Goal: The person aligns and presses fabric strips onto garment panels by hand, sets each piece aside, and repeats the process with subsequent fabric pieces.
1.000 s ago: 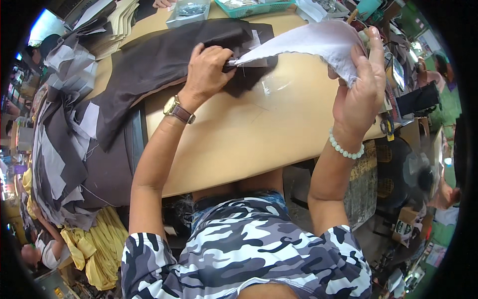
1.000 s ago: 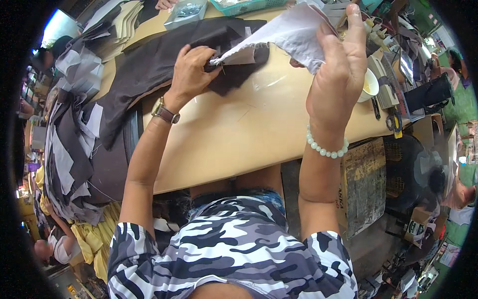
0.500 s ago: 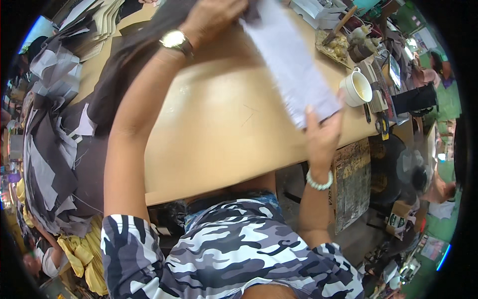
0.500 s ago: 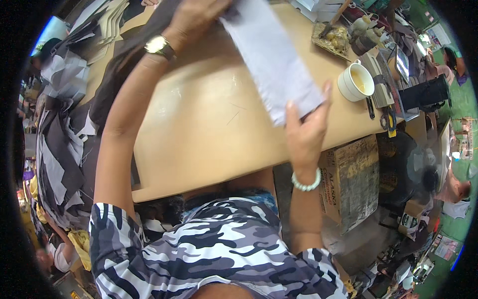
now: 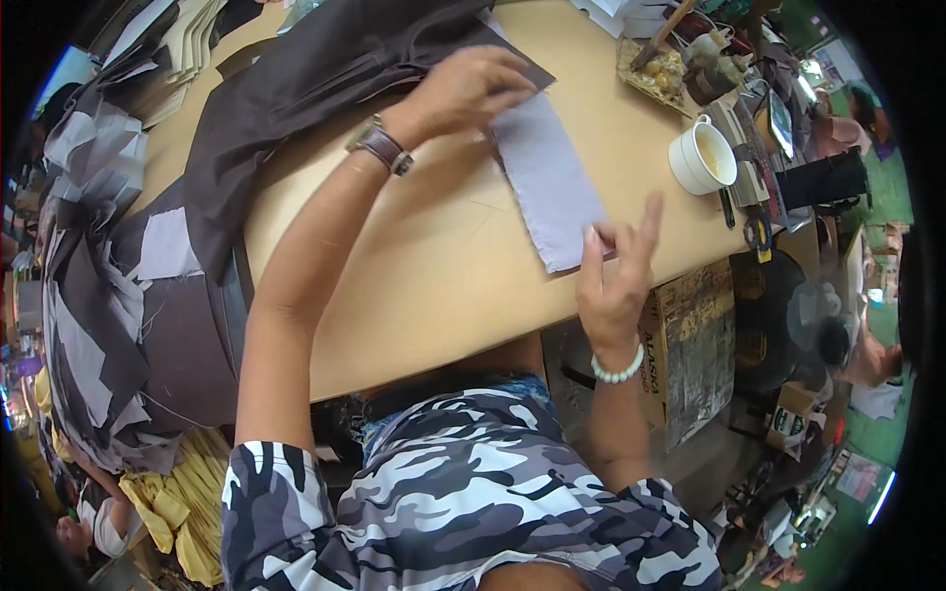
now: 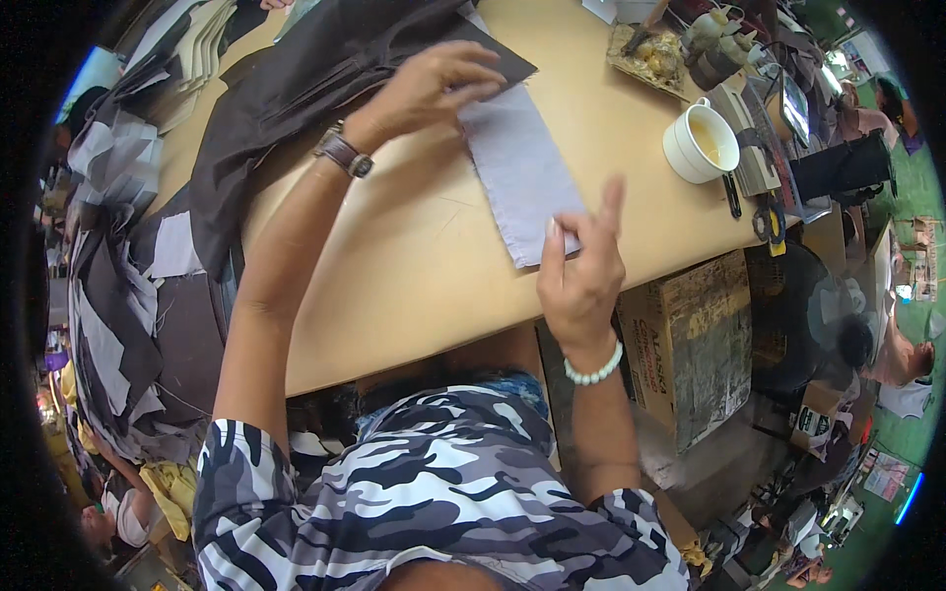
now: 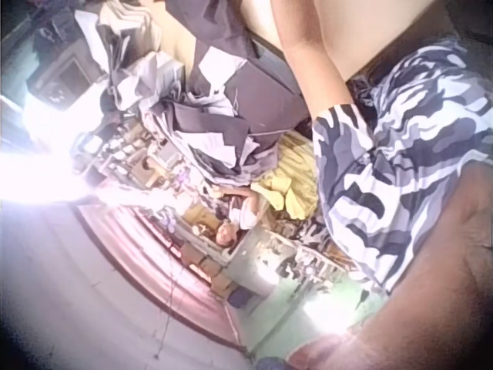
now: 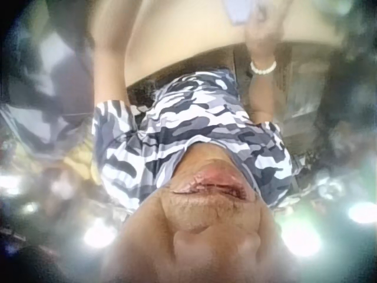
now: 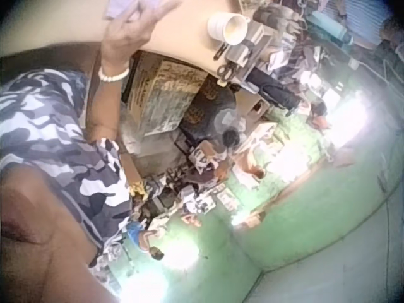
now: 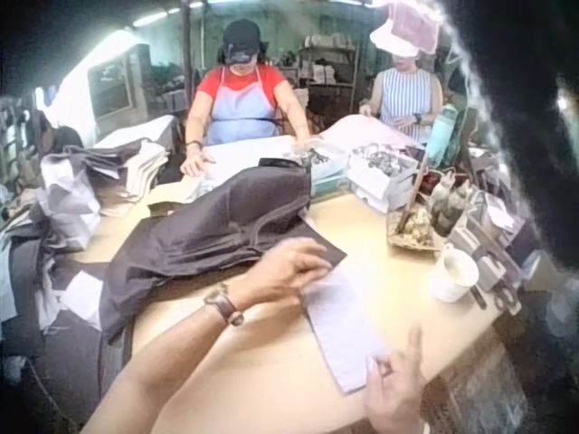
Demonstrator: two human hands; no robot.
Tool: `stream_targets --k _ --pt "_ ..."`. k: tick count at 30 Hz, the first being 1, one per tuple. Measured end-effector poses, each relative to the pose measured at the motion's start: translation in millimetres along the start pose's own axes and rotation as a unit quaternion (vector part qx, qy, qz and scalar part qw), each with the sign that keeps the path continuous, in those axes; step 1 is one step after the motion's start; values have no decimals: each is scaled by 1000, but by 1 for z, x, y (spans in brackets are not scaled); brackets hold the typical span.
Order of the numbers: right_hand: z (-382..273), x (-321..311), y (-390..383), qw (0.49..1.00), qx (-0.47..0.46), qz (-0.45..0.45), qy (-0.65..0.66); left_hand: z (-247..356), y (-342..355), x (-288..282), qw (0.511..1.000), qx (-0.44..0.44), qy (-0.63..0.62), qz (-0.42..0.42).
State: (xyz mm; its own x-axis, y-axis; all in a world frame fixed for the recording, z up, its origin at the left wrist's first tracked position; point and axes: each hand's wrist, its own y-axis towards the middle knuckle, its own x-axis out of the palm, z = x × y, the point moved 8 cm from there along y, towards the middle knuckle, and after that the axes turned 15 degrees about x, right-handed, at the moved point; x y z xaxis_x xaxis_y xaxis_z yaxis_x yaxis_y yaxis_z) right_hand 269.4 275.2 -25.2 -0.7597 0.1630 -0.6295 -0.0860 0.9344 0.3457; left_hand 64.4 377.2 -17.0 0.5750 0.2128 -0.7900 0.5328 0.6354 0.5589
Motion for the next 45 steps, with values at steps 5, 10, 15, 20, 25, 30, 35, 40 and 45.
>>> stream_targets --k 5,10,15,20,25,30,35,40,45 --pt "8 50 13 980 -20 -193 39 -6 -17 39 986 19 134 -98" --pt "3 40 -39 984 -77 -151 -58 -40 -60 1 957 -161 223 -96" --pt "3 19 -57 983 -116 -137 -38 -31 -58 8 969 -166 176 -49" --pt "21 -18 -21 977 -165 -100 -89 -44 -72 7 965 -232 127 5" --pt "60 -93 109 954 -93 79 -274 -50 -72 7 962 -253 103 16" --pt "121 -70 162 898 35 -81 -430 -48 -71 8 959 -265 94 25" --pt "118 -70 170 892 46 -89 -441 -43 -70 5 960 -264 88 26" --pt "87 -113 158 930 -51 68 -358 -46 -72 5 961 -259 80 48" --pt "84 -96 133 890 -80 -7 -449 -43 -68 5 967 -222 115 50"
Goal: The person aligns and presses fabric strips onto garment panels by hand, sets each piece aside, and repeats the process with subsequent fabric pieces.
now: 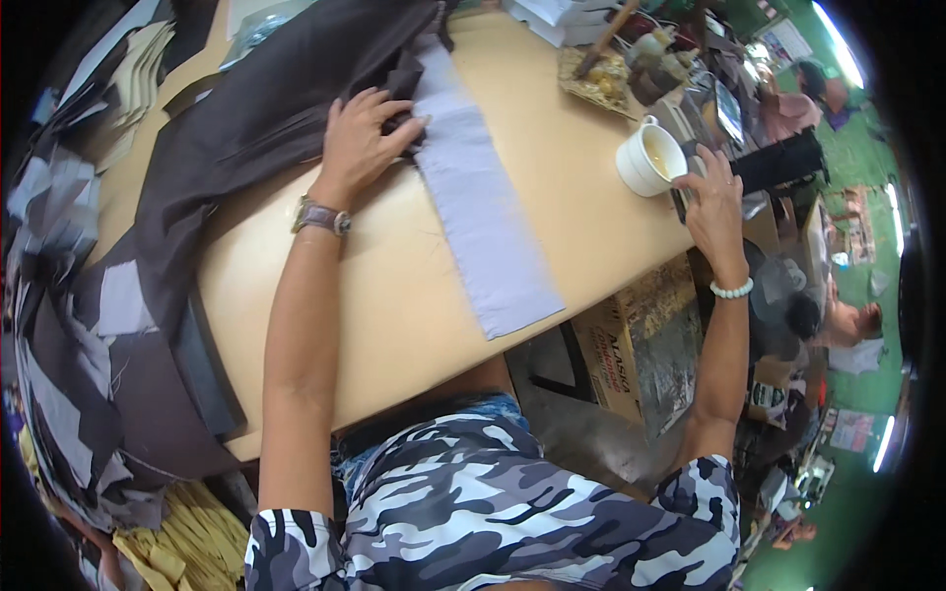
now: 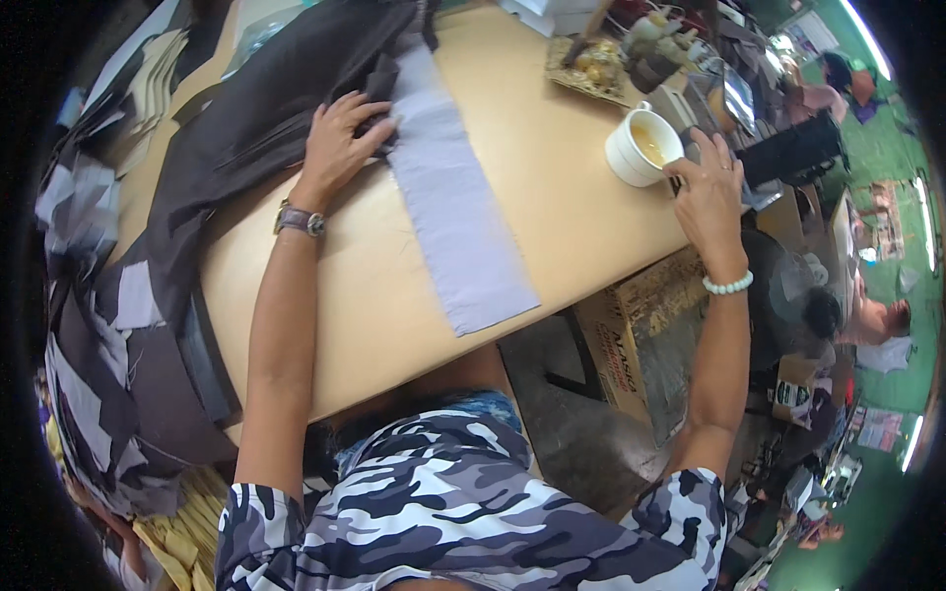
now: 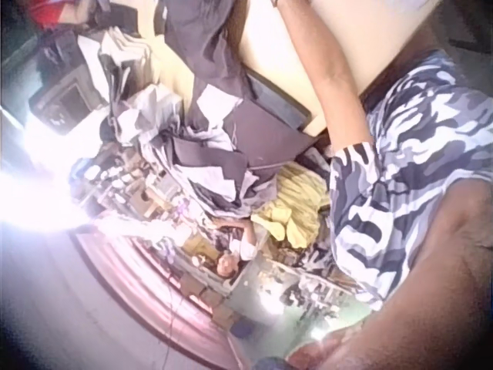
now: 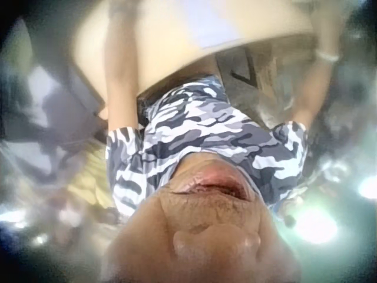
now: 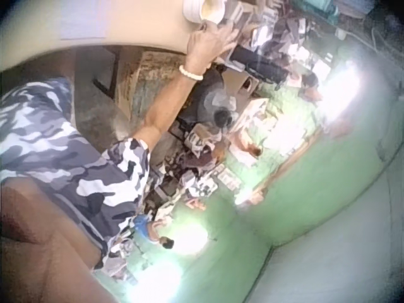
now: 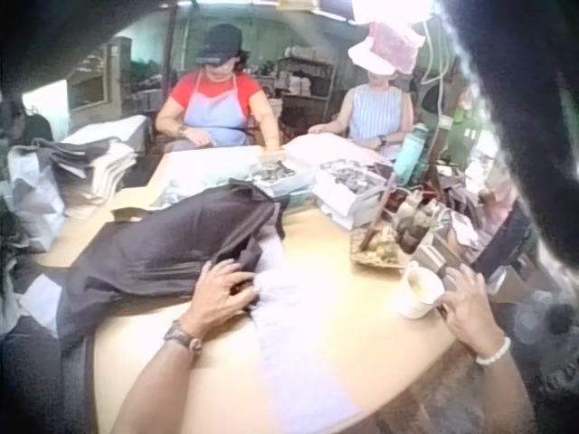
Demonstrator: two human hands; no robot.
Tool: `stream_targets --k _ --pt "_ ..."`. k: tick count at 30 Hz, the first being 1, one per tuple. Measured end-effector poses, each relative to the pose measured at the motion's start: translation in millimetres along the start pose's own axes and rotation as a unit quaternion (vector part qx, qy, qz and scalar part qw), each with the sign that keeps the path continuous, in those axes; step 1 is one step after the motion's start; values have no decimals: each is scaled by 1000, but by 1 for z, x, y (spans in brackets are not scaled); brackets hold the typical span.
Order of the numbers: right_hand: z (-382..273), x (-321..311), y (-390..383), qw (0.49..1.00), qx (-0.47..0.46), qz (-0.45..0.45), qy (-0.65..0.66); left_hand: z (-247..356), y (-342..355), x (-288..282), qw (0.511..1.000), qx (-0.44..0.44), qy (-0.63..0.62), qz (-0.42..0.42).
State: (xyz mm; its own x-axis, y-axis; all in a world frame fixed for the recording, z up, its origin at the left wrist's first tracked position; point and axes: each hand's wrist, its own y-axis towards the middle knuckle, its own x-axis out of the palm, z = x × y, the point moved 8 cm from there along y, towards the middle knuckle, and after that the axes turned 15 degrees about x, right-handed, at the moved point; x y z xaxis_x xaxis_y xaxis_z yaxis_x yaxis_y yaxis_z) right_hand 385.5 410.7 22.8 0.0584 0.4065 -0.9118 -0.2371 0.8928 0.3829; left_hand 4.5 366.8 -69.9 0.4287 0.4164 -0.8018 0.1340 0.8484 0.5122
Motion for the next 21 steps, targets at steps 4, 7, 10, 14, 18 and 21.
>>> stream_targets --k 4,7,10,14,18,21 --pt "-61 -19 0 995 -87 6 41 -1 0 2 1000 -3 -7 20" --pt "-141 -25 -8 915 -179 -63 356 -1 -3 0 1000 -10 0 16" --pt "-208 -8 -13 833 -238 -145 477 1 -4 0 1000 -12 -1 15" --pt "-243 37 -8 761 -218 -248 558 2 -4 2 1000 -13 -6 12" --pt "-249 51 -7 758 -223 -230 569 -1 -5 4 1000 -21 -11 5" --pt "-254 49 -7 775 -229 -216 548 -2 -6 3 1000 -15 6 -17"
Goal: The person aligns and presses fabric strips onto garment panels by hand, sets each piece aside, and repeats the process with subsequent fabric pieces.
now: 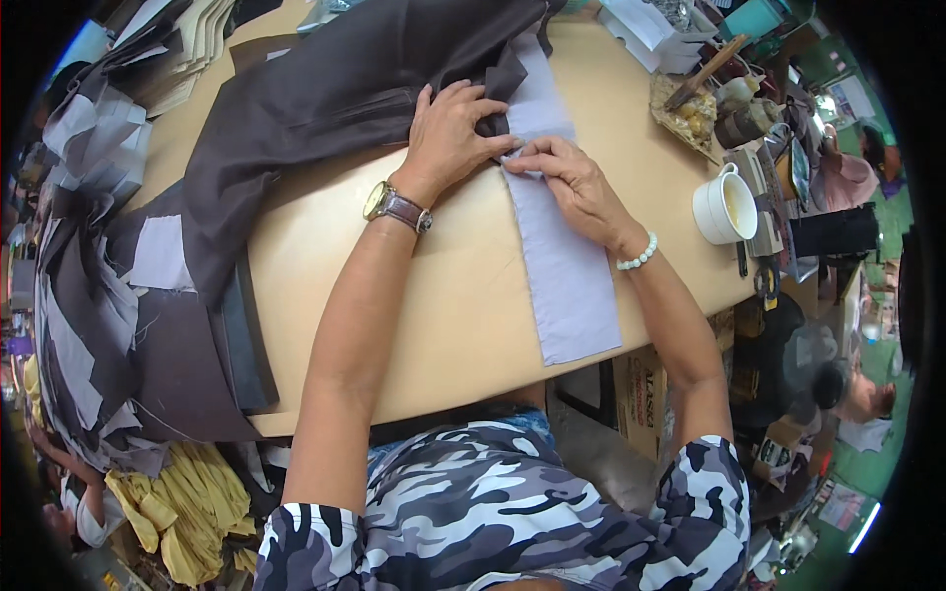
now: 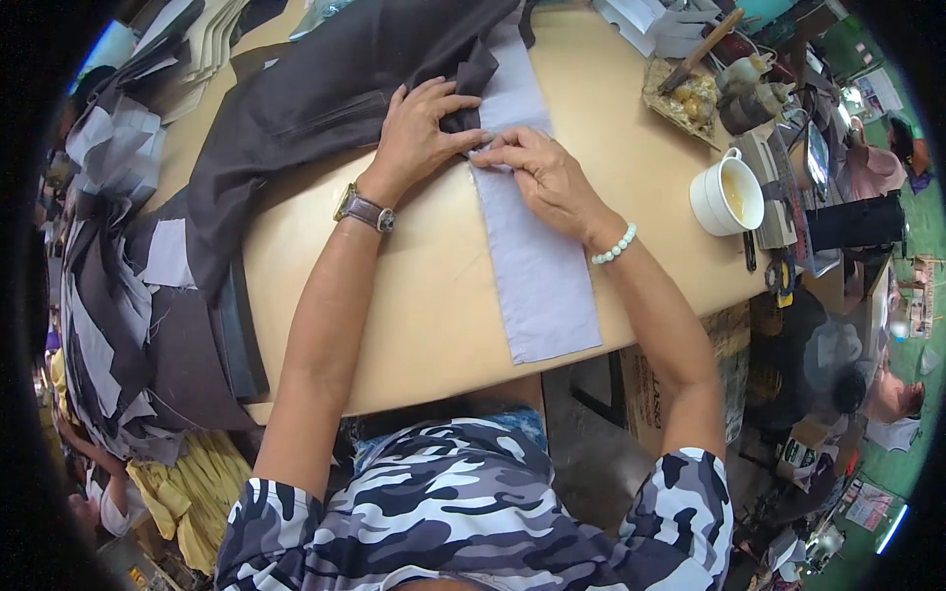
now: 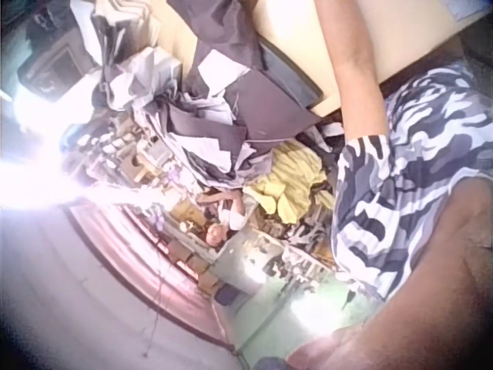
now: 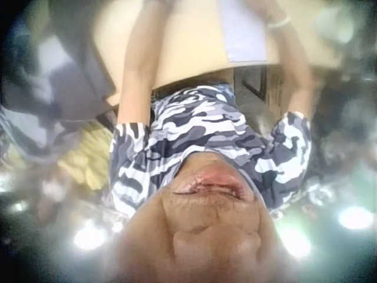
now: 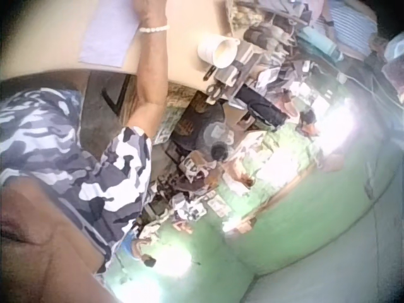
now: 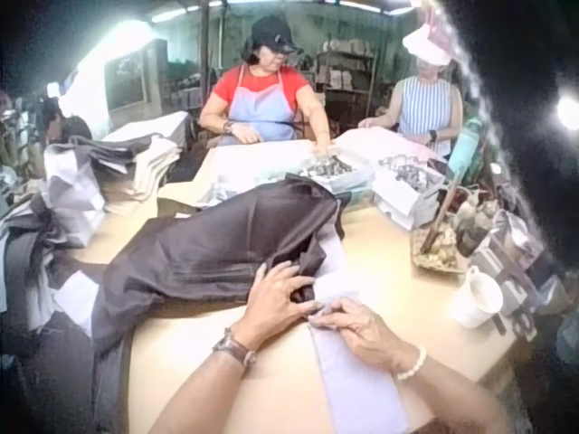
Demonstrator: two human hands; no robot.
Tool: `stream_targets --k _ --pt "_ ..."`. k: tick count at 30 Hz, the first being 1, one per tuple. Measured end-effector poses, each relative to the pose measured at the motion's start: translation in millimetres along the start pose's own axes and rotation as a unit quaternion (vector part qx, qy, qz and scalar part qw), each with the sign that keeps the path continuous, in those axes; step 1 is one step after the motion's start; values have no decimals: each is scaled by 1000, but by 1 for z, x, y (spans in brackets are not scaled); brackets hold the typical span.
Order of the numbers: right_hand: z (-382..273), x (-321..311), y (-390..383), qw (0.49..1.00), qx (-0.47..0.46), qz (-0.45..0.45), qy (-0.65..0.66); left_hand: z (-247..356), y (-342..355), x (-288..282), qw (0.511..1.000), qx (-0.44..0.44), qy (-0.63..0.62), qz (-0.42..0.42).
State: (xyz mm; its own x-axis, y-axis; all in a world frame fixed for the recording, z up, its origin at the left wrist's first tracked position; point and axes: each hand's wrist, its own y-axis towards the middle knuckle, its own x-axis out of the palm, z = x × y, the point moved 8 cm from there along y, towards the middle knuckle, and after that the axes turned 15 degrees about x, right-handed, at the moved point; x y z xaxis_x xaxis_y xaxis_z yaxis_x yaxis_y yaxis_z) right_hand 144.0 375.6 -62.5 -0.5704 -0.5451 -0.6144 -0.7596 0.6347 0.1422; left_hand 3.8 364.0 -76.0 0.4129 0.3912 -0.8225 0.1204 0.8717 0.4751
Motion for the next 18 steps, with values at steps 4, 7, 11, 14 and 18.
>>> stream_targets --k 4,7,11,14,18 --pt "-1 2 3 999 -12 -5 -30 -2 0 -1 1000 -1 2 5" --pt "-2 1 0 998 -36 7 -50 -3 1 1 1000 3 1 6" --pt "0 0 1 998 -35 14 -48 -3 2 1 1000 13 12 18" --pt "-2 1 -4 997 -49 19 -62 -4 2 1 1000 14 11 16" --pt "-6 1 -20 995 -57 12 -85 -2 3 1 999 19 23 16"
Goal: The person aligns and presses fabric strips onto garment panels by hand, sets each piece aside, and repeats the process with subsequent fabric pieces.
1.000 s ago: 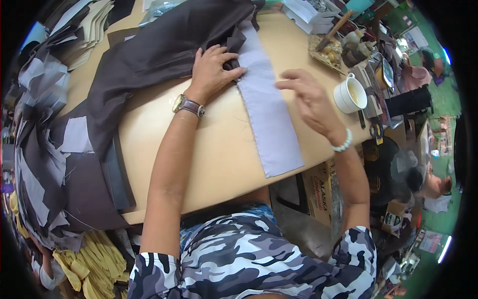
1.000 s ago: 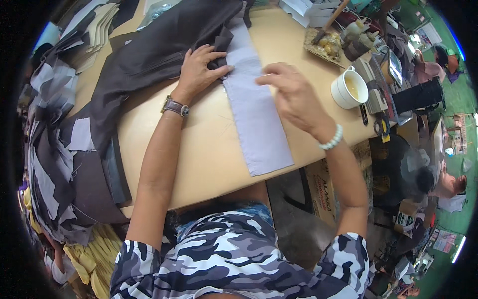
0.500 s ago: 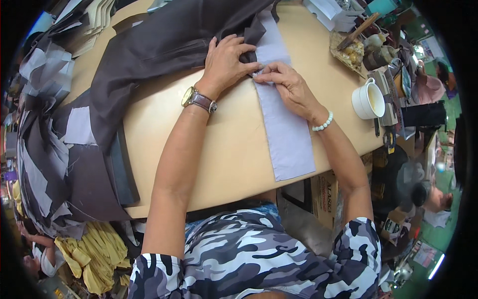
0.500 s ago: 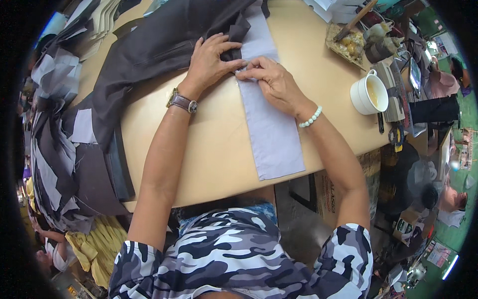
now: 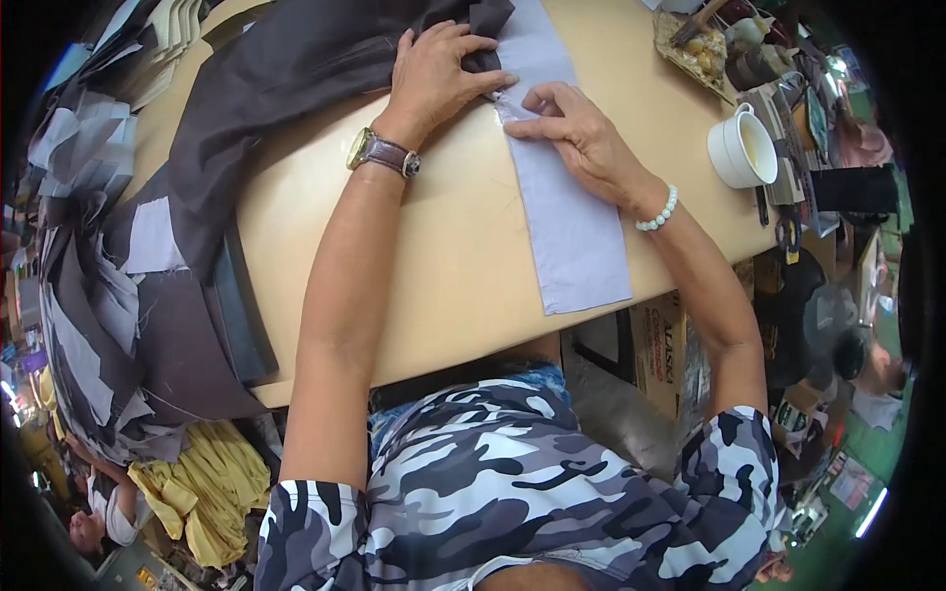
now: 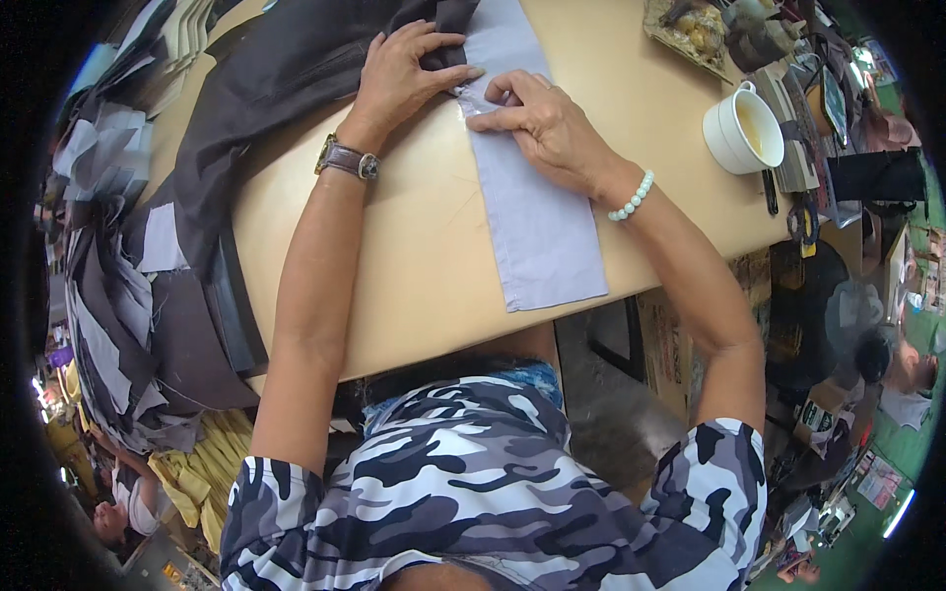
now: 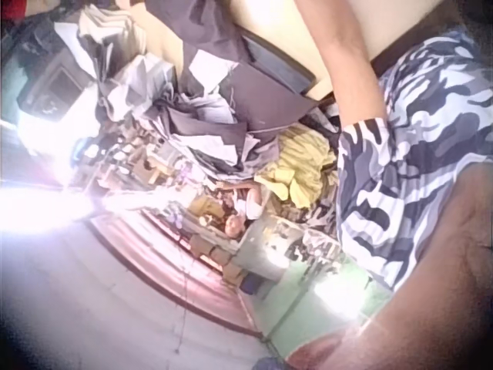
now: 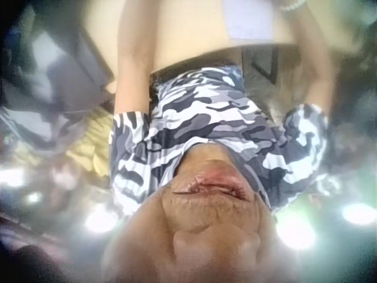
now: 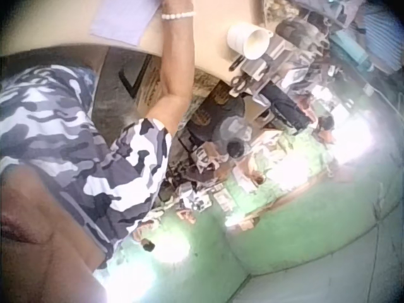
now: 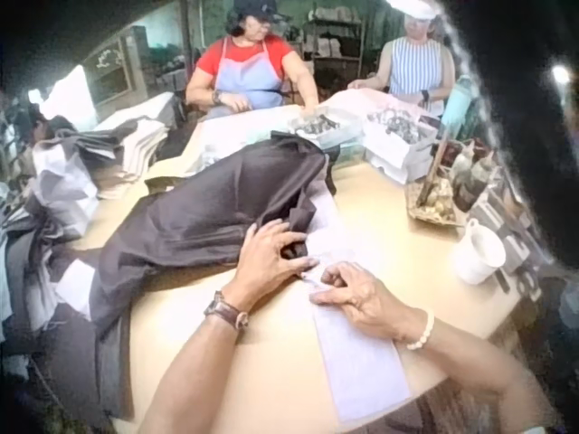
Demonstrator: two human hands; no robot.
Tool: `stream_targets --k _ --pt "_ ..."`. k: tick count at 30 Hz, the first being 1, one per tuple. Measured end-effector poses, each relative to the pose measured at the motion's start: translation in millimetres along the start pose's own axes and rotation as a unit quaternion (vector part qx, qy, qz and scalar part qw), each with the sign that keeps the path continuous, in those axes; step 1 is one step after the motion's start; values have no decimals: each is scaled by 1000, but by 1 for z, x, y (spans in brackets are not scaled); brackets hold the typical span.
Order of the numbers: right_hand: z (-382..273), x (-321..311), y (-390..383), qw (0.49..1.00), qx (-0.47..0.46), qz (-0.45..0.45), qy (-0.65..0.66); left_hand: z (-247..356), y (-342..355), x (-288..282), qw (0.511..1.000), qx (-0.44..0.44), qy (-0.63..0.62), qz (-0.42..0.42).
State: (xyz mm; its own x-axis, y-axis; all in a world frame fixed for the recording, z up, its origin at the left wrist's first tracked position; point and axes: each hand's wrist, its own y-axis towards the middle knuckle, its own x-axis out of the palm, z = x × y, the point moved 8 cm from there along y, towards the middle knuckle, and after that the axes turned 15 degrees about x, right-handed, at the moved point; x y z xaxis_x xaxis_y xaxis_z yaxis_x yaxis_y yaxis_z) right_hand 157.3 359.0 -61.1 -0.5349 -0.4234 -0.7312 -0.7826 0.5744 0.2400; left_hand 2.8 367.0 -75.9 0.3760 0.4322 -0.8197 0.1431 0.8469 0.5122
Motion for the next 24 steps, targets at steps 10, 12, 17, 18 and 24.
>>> stream_targets --k 10,12,17,18,24 --pt "-24 -3 -52 998 -51 -14 -39 7 3 -7 999 -16 -43 1" --pt "-28 -2 -64 997 -57 -21 -53 7 3 -7 999 -21 -42 -7" --pt "-44 -3 -95 990 -91 -31 -103 8 5 -8 999 -23 -46 -7" --pt "-48 -5 -100 990 -89 -31 -103 8 5 -8 999 -22 -48 -8" --pt "-75 1 -147 980 -92 -79 -161 7 6 -8 998 -26 -50 -14"
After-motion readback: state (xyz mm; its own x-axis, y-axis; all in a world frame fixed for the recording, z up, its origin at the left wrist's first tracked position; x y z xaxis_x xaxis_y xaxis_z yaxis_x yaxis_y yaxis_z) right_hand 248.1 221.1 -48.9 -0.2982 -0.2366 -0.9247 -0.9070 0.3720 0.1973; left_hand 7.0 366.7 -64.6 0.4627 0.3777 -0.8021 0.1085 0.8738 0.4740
